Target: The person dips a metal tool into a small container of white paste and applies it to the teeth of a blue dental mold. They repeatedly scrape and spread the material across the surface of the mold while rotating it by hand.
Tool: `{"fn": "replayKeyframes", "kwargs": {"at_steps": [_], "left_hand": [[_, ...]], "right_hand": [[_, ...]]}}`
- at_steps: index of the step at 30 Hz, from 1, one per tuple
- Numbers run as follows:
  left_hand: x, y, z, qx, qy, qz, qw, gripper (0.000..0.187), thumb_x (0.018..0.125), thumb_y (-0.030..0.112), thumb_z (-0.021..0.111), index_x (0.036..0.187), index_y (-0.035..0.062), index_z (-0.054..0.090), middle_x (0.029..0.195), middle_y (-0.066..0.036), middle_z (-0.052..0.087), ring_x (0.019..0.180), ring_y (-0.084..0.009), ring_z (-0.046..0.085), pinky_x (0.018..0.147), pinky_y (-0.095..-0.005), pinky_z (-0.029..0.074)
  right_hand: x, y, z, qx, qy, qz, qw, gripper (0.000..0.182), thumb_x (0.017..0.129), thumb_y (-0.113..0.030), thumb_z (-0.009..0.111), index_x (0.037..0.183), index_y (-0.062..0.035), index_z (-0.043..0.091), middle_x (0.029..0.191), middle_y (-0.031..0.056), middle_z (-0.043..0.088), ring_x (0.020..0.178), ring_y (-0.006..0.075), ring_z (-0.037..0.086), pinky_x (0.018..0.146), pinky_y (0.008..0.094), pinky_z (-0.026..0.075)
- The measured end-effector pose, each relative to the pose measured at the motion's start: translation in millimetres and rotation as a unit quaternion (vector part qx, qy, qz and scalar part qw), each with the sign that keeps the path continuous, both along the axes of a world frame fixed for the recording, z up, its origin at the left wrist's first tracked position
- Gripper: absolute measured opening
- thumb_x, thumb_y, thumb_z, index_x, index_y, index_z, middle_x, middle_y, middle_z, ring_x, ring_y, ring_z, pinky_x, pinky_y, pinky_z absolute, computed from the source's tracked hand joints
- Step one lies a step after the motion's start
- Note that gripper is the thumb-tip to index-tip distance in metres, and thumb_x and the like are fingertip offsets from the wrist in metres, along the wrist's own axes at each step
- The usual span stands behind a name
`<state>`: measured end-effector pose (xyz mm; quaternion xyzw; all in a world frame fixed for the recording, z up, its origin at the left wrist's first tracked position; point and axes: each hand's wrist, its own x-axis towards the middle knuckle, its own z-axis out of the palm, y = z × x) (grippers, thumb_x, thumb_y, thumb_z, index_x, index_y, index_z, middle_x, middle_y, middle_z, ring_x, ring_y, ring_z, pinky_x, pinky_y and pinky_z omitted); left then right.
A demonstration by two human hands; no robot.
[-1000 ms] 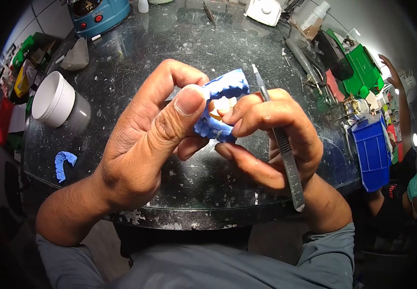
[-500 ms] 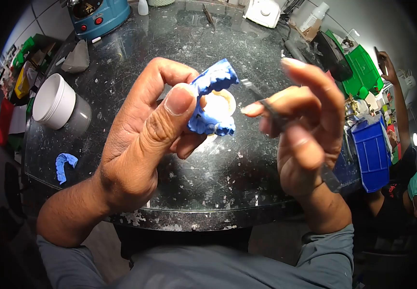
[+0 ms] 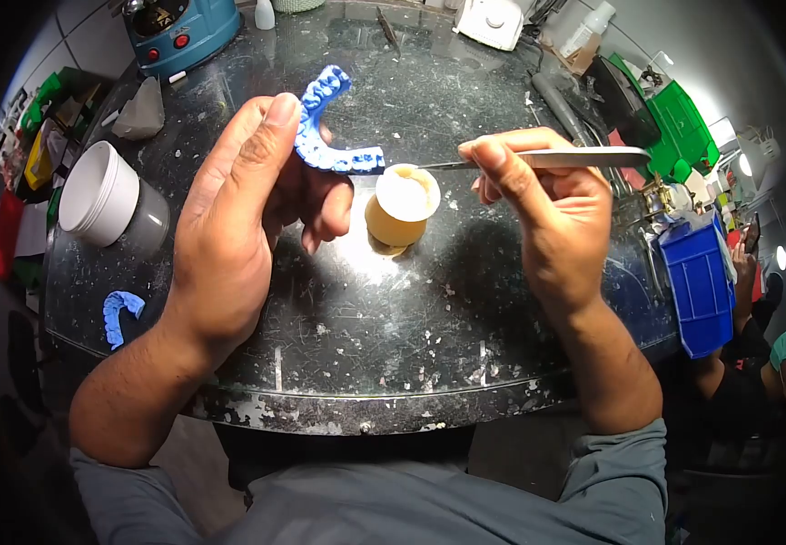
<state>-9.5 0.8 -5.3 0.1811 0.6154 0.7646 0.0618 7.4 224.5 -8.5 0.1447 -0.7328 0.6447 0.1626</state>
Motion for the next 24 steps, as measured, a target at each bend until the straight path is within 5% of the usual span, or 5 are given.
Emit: {"fn": "replayKeyframes", "kwargs": {"at_steps": [7,13,24], "left_hand": [[-3.1,0.3,0.2,-0.034,-0.006,0.037,0.999,0.034,0.106,0.037,0.034,0.106,0.0092,0.053,0.095,-0.015,0.069,0.079,-0.0113,0.062,0.064,-0.0214,0.043],[-8.3,-6.2,-4.4,-0.029,0.008,0.011,0.999,0.030,0.105,0.034,0.039,0.111,0.0082,0.053,0.108,-0.015,0.067,0.097,-0.0119,0.062,0.070,-0.0222,0.046],[-6.4,-1.4,-1.8,-0.053,0.027,0.045,0.997,0.032,0.104,0.031,0.044,0.119,0.0051,0.055,0.111,-0.012,0.068,0.098,-0.0130,0.064,0.075,-0.0227,0.046]], "right_hand": [[-1.6,-6.8,-7.7,0.055,0.023,0.009,0.998,0.026,0.099,-0.021,0.058,0.093,0.0013,0.069,0.088,0.0044,0.066,0.073,0.0077,0.060,0.068,0.0215,0.047],[-3.3,-6.4,-10.9,0.080,0.025,0.000,0.996,0.024,0.098,-0.021,0.059,0.093,0.0005,0.069,0.084,0.0041,0.066,0.074,0.0082,0.060,0.068,0.0222,0.047],[-2.1,-4.6,-10.5,0.102,0.013,0.016,0.995,0.024,0.099,-0.021,0.057,0.097,0.0001,0.069,0.091,0.0042,0.069,0.077,0.0086,0.062,0.070,0.0217,0.050]]}}
